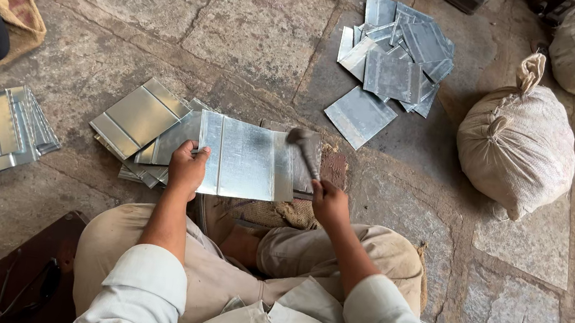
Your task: The person uses a hammer to flatten several rectangular metal sheets on a stone block, periodically setting finished sheets aside and picking up new ones from a pile.
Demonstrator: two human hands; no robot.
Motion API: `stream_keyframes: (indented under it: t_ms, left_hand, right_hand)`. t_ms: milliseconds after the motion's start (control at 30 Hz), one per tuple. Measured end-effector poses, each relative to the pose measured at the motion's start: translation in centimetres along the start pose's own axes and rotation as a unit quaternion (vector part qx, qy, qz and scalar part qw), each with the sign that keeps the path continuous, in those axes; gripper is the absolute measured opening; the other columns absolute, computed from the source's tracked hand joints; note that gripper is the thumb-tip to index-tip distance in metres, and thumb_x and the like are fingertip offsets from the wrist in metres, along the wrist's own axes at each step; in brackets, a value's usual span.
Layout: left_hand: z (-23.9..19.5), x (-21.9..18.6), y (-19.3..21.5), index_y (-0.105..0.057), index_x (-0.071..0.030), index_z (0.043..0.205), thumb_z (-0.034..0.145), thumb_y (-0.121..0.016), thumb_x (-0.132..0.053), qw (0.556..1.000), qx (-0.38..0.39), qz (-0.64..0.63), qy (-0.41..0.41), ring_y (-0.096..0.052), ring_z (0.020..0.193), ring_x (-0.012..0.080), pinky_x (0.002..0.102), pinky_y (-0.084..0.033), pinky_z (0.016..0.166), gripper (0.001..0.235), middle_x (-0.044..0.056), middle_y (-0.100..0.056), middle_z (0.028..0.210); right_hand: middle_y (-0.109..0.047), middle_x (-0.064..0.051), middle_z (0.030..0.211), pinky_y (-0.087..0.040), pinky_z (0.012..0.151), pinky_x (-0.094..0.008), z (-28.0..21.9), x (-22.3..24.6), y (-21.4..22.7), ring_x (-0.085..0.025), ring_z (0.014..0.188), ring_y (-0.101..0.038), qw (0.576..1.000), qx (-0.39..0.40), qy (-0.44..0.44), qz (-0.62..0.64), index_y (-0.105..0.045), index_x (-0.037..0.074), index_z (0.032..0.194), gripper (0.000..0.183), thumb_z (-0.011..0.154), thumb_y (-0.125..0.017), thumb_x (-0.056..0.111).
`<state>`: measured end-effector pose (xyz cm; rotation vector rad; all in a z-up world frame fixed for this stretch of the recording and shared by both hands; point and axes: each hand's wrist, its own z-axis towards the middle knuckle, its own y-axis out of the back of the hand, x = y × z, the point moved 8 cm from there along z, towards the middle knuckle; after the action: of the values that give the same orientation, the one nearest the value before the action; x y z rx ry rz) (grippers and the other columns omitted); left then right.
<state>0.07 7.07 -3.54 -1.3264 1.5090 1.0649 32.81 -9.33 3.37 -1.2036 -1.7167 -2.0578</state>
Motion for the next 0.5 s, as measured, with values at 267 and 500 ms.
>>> stream_keyframes:
  t_ms: [267,500]
  left_hand:
    - [-0.2,-0.6,0.4,-0.066,-0.001,0.105,0.098,-0.068,-0.019,0.999,-0.006,0.017,-0.032,-0.052,0.068,0.0096,0.031,-0.046,0.063,0.019,0.0,-0.065,0.078]
    - [0.2,-0.5,0.1,-0.066,-0.002,0.107,0.098,-0.067,-0.019,1.0,-0.003,0.01,-0.008,-0.053,0.067,0.0124,0.032,-0.046,0.062,0.019,0.002,-0.065,0.076]
  right_hand:
    - [-0.06,-0.016,0.062,-0.042,0.049,-0.038,0.3,0.0,0.7,-0.022,0.052,-0.051,0.991,-0.102,0.008,0.084,-0.072,0.002,0.1,0.027,0.103,-0.062,0.027]
    - [-0.061,-0.016,0.064,-0.043,0.052,-0.042,1.6,0.1,0.4,-0.03,0.051,-0.053,0.996,-0.09,0.003,-0.016,-0.072,0.002,0.093,0.031,0.1,-0.065,0.032]
